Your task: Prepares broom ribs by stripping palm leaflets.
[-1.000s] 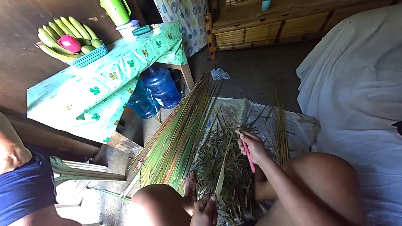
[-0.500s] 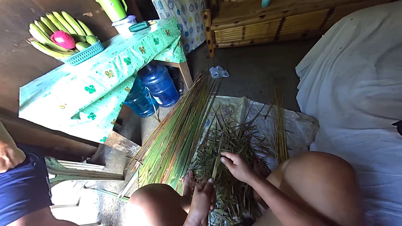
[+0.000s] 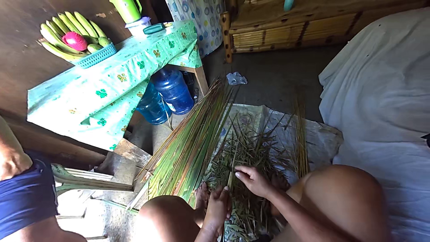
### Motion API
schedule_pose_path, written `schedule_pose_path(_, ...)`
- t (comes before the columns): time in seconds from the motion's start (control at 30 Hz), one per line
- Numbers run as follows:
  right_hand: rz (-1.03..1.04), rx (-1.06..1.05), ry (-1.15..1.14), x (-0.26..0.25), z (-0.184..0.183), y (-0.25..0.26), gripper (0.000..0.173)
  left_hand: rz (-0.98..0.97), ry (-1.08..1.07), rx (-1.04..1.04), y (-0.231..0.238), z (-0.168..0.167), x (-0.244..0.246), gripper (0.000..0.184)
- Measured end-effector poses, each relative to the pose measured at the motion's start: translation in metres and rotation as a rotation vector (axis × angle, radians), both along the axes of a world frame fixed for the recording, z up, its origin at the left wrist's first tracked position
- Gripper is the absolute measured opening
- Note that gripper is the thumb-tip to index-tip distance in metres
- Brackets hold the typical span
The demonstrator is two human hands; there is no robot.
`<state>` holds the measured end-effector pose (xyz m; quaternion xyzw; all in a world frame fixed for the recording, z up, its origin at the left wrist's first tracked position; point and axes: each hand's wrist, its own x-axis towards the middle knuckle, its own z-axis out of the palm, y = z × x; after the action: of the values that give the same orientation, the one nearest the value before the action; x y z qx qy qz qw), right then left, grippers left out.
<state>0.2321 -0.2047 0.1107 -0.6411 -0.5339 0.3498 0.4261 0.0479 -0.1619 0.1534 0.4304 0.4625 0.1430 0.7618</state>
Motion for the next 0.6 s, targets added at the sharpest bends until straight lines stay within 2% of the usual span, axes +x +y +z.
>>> schedule_pose_path(0.13,-0.16,-0.02,0.077,0.016,-0.003,0.01,0.035,-0.039,-0.018,-0.026,-0.01,0.001,-0.005,0.031)
schedule_pose_path(0.27,-0.365,-0.009,0.305,0.028,-0.005,0.017,0.033,-0.052,-0.017,-0.014,-0.013,0.0,-0.01,0.032)
schedule_pose_path(0.3,-0.346,-0.037,0.368,0.028,-0.001,0.015,0.033,-0.042,-0.008,-0.014,-0.012,-0.001,-0.01,0.032)
schedule_pose_path(0.4,-0.096,-0.227,0.509,0.014,0.02,0.002,0.032,-0.022,0.014,-0.015,-0.006,-0.001,-0.005,0.032)
schedule_pose_path(0.47,0.008,-0.282,0.573,0.002,0.021,-0.002,0.025,-0.044,0.024,-0.003,-0.004,-0.001,-0.002,0.033)
schedule_pose_path(0.6,-0.112,-0.224,0.598,0.009,0.022,0.005,0.025,-0.114,-0.002,0.004,-0.007,-0.005,-0.007,0.031)
